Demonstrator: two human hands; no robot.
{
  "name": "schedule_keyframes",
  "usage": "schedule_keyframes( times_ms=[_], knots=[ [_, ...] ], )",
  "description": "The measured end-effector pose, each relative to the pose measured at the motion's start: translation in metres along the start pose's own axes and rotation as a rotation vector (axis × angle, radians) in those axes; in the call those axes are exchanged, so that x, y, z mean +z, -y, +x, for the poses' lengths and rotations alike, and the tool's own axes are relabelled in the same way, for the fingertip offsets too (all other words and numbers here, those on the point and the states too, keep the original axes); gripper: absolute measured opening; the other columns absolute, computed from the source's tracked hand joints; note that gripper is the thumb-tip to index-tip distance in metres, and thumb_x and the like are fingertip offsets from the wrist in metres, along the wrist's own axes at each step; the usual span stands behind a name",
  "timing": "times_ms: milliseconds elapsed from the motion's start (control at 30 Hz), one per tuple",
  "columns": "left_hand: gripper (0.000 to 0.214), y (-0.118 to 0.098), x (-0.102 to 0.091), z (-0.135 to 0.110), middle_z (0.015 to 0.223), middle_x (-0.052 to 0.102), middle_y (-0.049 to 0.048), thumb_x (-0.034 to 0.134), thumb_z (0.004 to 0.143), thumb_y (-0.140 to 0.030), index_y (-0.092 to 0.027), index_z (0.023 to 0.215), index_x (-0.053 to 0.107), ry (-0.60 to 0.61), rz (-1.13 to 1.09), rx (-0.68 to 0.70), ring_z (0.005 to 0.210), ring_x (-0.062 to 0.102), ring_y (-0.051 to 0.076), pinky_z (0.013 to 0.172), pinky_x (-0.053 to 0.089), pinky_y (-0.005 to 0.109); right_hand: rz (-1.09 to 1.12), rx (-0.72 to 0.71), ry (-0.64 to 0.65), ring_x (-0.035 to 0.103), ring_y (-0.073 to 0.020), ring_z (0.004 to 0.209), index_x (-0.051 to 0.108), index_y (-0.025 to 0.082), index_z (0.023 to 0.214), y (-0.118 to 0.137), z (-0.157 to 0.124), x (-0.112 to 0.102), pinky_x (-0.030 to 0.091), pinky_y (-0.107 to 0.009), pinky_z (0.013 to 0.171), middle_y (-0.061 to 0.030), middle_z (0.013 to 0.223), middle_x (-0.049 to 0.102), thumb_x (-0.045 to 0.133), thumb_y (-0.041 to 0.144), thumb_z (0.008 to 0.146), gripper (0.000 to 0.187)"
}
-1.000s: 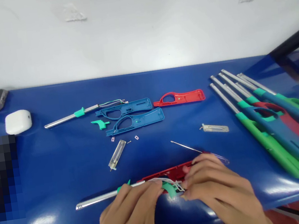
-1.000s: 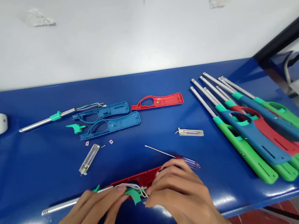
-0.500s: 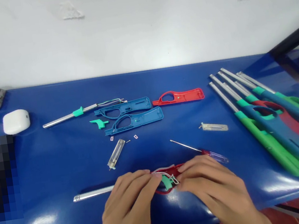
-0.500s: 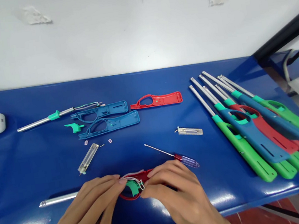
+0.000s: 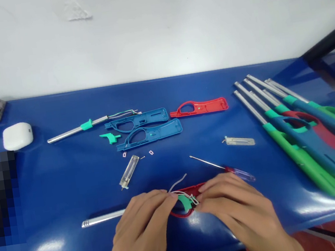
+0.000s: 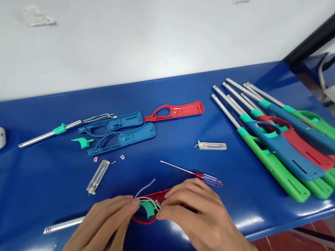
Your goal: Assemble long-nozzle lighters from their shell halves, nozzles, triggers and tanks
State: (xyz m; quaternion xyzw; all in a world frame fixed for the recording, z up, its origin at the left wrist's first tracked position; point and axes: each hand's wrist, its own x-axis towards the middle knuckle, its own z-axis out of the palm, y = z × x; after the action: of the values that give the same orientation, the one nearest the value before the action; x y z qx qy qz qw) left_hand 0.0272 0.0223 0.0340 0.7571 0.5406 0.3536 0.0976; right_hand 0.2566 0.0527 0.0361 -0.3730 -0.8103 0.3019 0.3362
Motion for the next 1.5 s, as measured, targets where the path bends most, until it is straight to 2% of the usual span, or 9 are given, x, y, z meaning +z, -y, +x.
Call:
schedule_keyframes(
  times_ms=[133,300,400,500,700,900,1233,1400,1500],
  knots=[
    [0.028,0.0,-0.002,0.002,0.1,0.078,0.001,0.052,0.102,-0.009,-0.023,0.106,0.076,0.058,-0.036,0.001,0.09,0.075,0.014,0.083,0.063,0.027,-0.006,0.008,-0.036,0.067,-0.0151,0.092,0.074,0.019,0.103,0.002,0.002,0.002,0.054,-0.031,0.081,-0.0007,0.094,0.076,0.065,-0.002,0.092,0.026],
    [0.035,0.012,-0.002,-0.008,0.109,0.075,0.0044,0.045,0.105,-0.007,-0.022,0.118,0.073,0.127,0.034,0.124,0.11,0.068,0.017,0.09,0.06,0.027,-0.008,0.004,-0.022,0.068,-0.0148,0.094,0.074,0.02,0.107,0.0,-0.001,0.002,0.054,-0.032,0.083,0.0012,0.096,0.078,0.067,0.0,0.093,0.025],
    [0.04,0.02,-0.001,-0.016,0.113,0.073,0.0059,0.043,0.105,-0.007,-0.024,0.127,0.071,0.191,0.098,0.184,0.113,0.064,0.018,0.091,0.06,0.03,-0.027,-0.002,-0.004,0.068,-0.0149,0.095,0.073,0.021,0.109,-0.001,-0.004,0.001,0.054,-0.032,0.085,0.0018,0.098,0.078,0.069,0.002,0.093,0.026],
    [0.034,0.016,0.0,-0.015,0.11,0.073,0.0062,0.048,0.104,-0.009,-0.023,0.123,0.073,0.174,0.078,0.155,0.109,0.064,0.019,0.09,0.06,0.03,-0.035,0.017,-0.03,0.067,-0.0152,0.096,0.072,0.021,0.108,-0.001,-0.004,0.002,0.054,-0.032,0.086,0.0001,0.1,0.076,0.069,0.002,0.092,0.025],
    [0.023,-0.002,0.001,0.003,0.1,0.078,0.0023,0.058,0.104,-0.015,-0.021,0.094,0.079,0.064,-0.017,0.129,0.096,0.066,0.015,0.089,0.055,0.029,-0.11,0.047,-0.098,0.063,-0.0169,0.099,0.074,0.02,0.102,-0.002,-0.001,0.005,0.054,-0.03,0.086,-0.0046,0.104,0.068,0.074,0.013,0.093,0.011],
    [0.018,-0.003,0.003,0.005,0.099,0.075,0.0036,0.062,0.1,-0.009,-0.017,0.101,0.079,0.06,-0.032,0.091,0.098,0.064,0.015,0.091,0.053,0.026,-0.123,0.033,-0.055,0.062,-0.0176,0.104,0.074,0.021,0.108,-0.001,-0.006,0.004,0.056,-0.031,0.087,-0.0051,0.107,0.067,0.069,0.005,0.093,0.023],
    [0.02,-0.003,0.005,-0.001,0.099,0.068,0.0055,0.069,0.092,-0.002,-0.014,0.107,0.076,0.069,-0.083,0.054,0.101,0.059,0.016,0.09,0.054,0.027,-0.163,0.045,-0.036,0.066,-0.0199,0.102,0.074,0.022,0.109,0.001,-0.007,0.004,0.059,-0.033,0.085,-0.0053,0.105,0.071,0.068,0.009,0.095,0.02],
    [0.036,0.0,0.0,0.0,0.103,0.067,0.0039,0.052,0.096,0.006,-0.018,0.111,0.074,0.125,-0.101,0.028,0.105,0.059,0.013,0.092,0.054,0.022,-0.154,0.057,-0.041,0.066,-0.0197,0.103,0.072,0.022,0.109,0.001,-0.008,0.005,0.059,-0.034,0.088,-0.0042,0.104,0.072,0.069,0.007,0.093,0.021],
    [0.041,0.003,-0.002,-0.001,0.106,0.068,0.0039,0.05,0.094,0.009,-0.017,0.116,0.072,0.122,-0.09,0.028,0.109,0.06,0.012,0.097,0.053,0.02,-0.141,0.061,-0.036,0.065,-0.0187,0.105,0.072,0.021,0.109,0.001,-0.008,0.006,0.058,-0.032,0.089,-0.004,0.105,0.072,0.071,0.007,0.093,0.021]
  ],
)
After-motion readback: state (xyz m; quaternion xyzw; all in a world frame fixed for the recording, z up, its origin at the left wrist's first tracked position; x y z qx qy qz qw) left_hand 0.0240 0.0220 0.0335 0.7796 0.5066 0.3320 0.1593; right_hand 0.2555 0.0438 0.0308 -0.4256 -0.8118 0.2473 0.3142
